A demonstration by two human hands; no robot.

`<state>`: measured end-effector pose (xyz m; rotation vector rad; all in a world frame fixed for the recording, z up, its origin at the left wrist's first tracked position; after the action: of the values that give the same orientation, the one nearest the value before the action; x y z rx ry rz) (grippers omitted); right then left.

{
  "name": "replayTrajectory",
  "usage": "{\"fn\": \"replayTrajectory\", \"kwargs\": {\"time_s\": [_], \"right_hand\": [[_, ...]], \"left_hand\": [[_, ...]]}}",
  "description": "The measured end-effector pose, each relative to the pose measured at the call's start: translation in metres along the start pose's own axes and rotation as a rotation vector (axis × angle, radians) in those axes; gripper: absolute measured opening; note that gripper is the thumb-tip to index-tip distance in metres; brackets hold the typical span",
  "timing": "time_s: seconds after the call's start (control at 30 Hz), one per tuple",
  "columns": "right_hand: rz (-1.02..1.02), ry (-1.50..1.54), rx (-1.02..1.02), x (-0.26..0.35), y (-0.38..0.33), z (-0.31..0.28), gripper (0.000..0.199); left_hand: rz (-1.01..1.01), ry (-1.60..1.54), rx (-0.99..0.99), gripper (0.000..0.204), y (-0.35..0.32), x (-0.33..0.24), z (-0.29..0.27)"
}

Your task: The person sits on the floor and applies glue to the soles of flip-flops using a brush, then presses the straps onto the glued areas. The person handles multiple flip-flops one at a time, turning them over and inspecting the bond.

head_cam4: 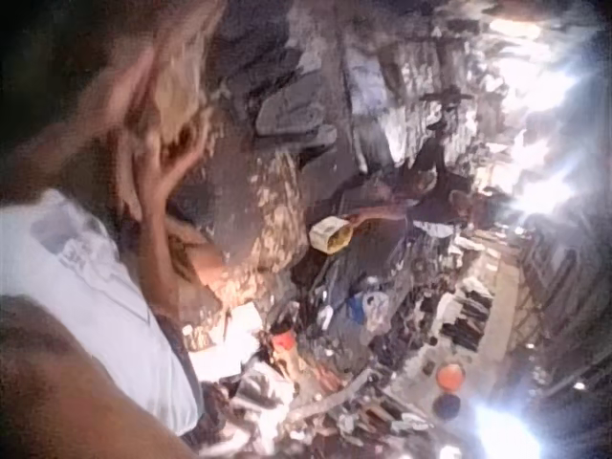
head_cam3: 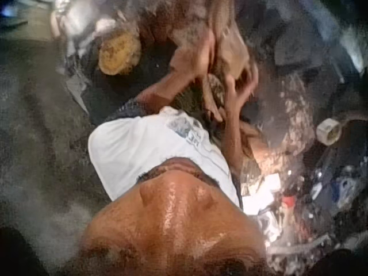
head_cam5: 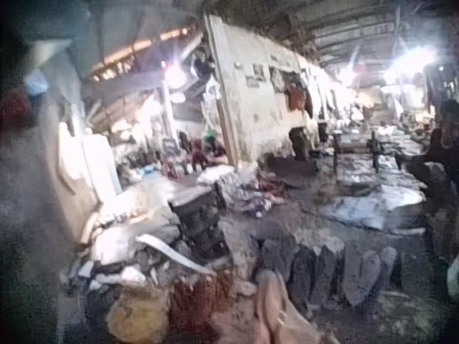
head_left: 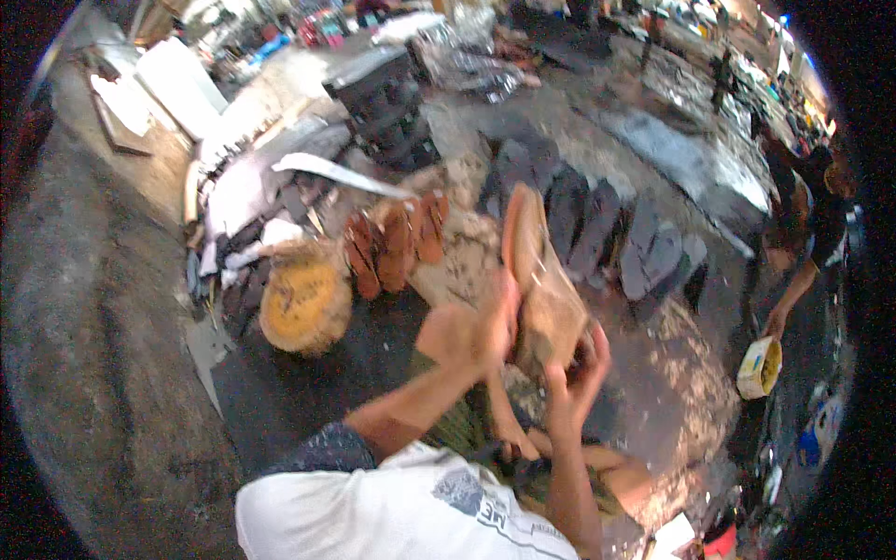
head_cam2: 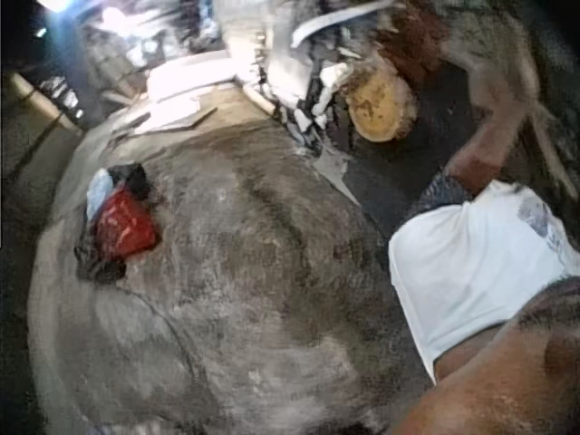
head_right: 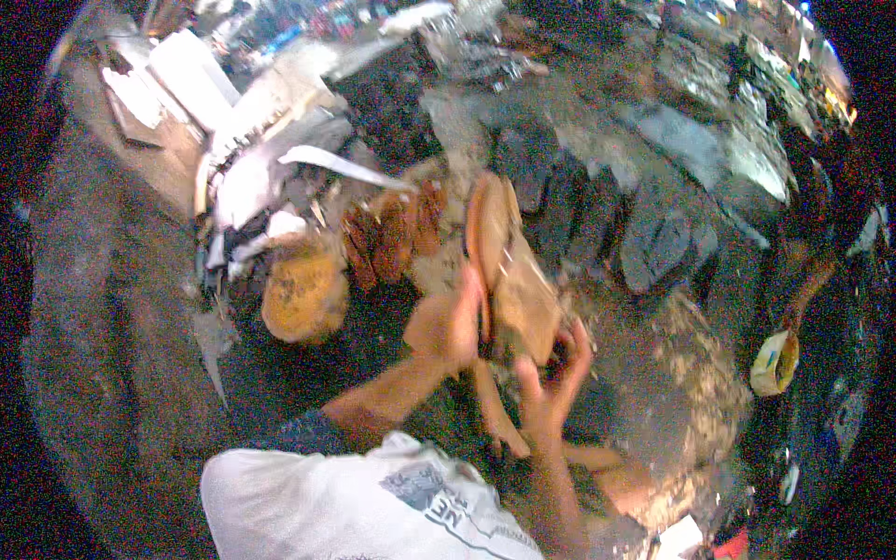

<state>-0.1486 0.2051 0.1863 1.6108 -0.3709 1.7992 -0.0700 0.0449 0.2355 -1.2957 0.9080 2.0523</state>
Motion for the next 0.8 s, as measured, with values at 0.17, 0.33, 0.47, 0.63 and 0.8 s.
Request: {"fn": "replayTrajectory", "kwargs": {"time_s": [0.17, 0.33, 0.47, 0.63, 0.8], "right_hand": [[0.491, -0.36, 0.195, -0.025, 0.02, 0.01, 0.058], [0.467, -0.636, 0.13, -0.084, -0.011, -0.075, 0.052], [0.498, -0.695, -0.01, -0.146, -0.018, -0.157, 0.052], [0.337, -0.547, -0.468, -0.168, 0.071, -0.272, 0.048], [0.535, -0.898, -0.543, -0.211, 0.148, -0.306, 0.057]], "left_hand": [[-0.355, -0.256, -0.195, 0.06, 0.022, 0.066, -0.064], [-0.201, 0.84, -0.465, 0.054, 0.046, 0.06, -0.345], [-0.281, 1.415, -0.671, 0.05, 0.013, 0.03, -0.503], [-0.085, 1.293, -0.6, 0.041, 0.003, 0.018, -0.496], [-0.185, 1.151, -0.392, 0.038, 0.0, 0.021, -0.381]]}}
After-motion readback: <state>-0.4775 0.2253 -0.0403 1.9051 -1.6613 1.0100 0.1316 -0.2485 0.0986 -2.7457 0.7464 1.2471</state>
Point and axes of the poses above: each hand's wrist, its own y-axis towards the middle knuckle, its own z-axis out of the palm, x = y × z, the point moved 6 cm from there along y, towards the middle knuckle, and after that the axes turned 8 degrees about x, right-handed, at the moved point
